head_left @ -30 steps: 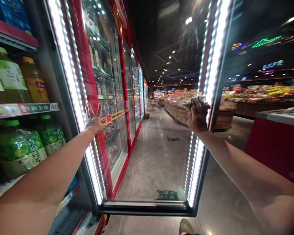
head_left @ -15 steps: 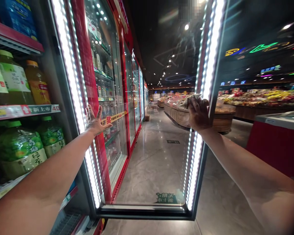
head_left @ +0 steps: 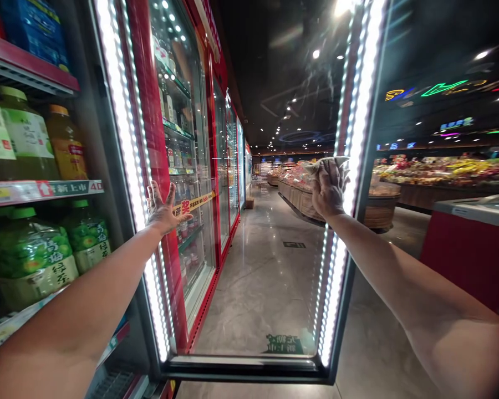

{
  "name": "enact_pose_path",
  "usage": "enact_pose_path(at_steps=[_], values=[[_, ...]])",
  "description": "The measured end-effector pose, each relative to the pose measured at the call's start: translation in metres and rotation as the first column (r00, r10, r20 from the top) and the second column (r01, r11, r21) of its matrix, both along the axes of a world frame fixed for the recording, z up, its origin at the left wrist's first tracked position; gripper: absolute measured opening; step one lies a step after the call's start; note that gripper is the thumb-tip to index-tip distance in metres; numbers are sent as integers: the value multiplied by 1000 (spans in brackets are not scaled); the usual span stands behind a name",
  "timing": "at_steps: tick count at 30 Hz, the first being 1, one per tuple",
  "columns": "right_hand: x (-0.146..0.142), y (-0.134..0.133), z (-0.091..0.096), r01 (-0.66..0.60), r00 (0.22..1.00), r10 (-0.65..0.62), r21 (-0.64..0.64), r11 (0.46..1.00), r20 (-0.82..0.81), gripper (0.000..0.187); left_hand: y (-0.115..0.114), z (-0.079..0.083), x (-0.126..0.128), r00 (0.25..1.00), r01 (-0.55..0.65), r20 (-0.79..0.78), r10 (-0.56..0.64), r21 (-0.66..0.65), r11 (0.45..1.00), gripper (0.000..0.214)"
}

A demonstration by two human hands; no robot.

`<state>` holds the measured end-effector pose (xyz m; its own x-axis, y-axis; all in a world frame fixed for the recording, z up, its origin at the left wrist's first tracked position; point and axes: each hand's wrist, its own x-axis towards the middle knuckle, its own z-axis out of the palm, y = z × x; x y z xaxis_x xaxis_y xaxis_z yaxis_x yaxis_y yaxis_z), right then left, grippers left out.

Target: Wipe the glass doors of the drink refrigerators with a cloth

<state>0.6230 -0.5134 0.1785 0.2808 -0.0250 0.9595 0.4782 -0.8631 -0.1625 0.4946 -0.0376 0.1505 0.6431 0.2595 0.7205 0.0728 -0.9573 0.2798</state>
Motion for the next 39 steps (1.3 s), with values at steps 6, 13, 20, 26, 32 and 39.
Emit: enact_pose_path(at_steps=[6,13,20,26,32,39], values=[[-6,12,-33,-37,999,35,-179,983,-13,49,2,-3,2,1000,6,10,-6,32,999,124],[-1,39,-13,-21,999,25,-140,990,26,54,5,-7,5,999,22,28,-23,54,998,121],[-7,62,-33,-81,991,125,-531,844,47,56,9,-13,11,1000,-2,11,1,80,997,118],[1,88,-17,19,994,8,-249,968,107,59,10,-19,12,999,26,-27,-26,27,999,115],[-8,119,-30,-70,981,157,-553,830,111,54,10,-22,12,1000,24,7,-25,63,998,116],[-8,131,8,-42,988,100,-417,908,118,55,6,-23,10,1000,-6,5,5,69,998,112]])
